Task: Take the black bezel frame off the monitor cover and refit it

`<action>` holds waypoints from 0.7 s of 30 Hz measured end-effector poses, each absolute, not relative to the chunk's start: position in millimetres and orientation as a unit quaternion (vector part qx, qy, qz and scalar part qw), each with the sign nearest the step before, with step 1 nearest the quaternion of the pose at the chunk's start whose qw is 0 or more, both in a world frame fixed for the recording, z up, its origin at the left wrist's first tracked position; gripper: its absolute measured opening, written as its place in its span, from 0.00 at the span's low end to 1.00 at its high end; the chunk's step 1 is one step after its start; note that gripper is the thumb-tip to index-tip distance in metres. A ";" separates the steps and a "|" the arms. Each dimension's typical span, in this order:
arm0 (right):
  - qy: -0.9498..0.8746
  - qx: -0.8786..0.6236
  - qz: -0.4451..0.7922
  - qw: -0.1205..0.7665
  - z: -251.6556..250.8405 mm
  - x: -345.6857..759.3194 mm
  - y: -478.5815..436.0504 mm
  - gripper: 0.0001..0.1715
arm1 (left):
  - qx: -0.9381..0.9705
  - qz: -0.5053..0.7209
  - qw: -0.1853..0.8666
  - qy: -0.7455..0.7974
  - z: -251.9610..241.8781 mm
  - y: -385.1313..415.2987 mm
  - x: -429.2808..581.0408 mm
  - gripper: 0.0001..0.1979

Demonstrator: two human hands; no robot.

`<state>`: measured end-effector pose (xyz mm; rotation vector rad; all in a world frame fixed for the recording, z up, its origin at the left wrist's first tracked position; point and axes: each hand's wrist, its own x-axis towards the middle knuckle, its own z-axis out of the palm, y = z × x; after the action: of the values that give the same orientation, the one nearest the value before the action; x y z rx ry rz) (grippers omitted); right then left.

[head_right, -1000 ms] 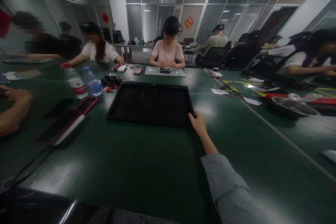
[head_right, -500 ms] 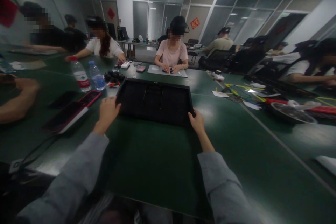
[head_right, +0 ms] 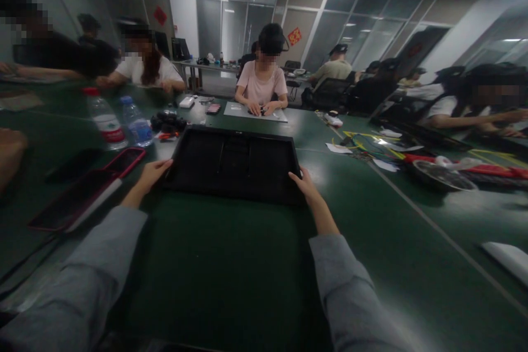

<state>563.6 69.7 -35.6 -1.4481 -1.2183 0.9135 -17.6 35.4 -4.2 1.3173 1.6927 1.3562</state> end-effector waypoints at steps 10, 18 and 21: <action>-0.495 -0.576 0.312 0.571 -44.6 581.4 52.0 0.43 | 0.440 0.563 0.356 0.602 -10.9 42.8 -21.3 0.21; -0.384 -0.659 0.172 0.624 -42.8 658.0 -18.6 0.30 | 0.445 0.566 0.357 0.595 -14.5 44.6 -24.7 0.16; -0.332 -0.692 0.097 0.633 -44.4 689.8 -43.6 0.25 | 0.445 0.570 0.360 0.590 -15.9 44.4 -25.4 0.15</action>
<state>689.8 -43.6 -44.4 -1.5837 -0.7598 0.2229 -25.4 44.4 -15.9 1.1484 1.5206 1.4692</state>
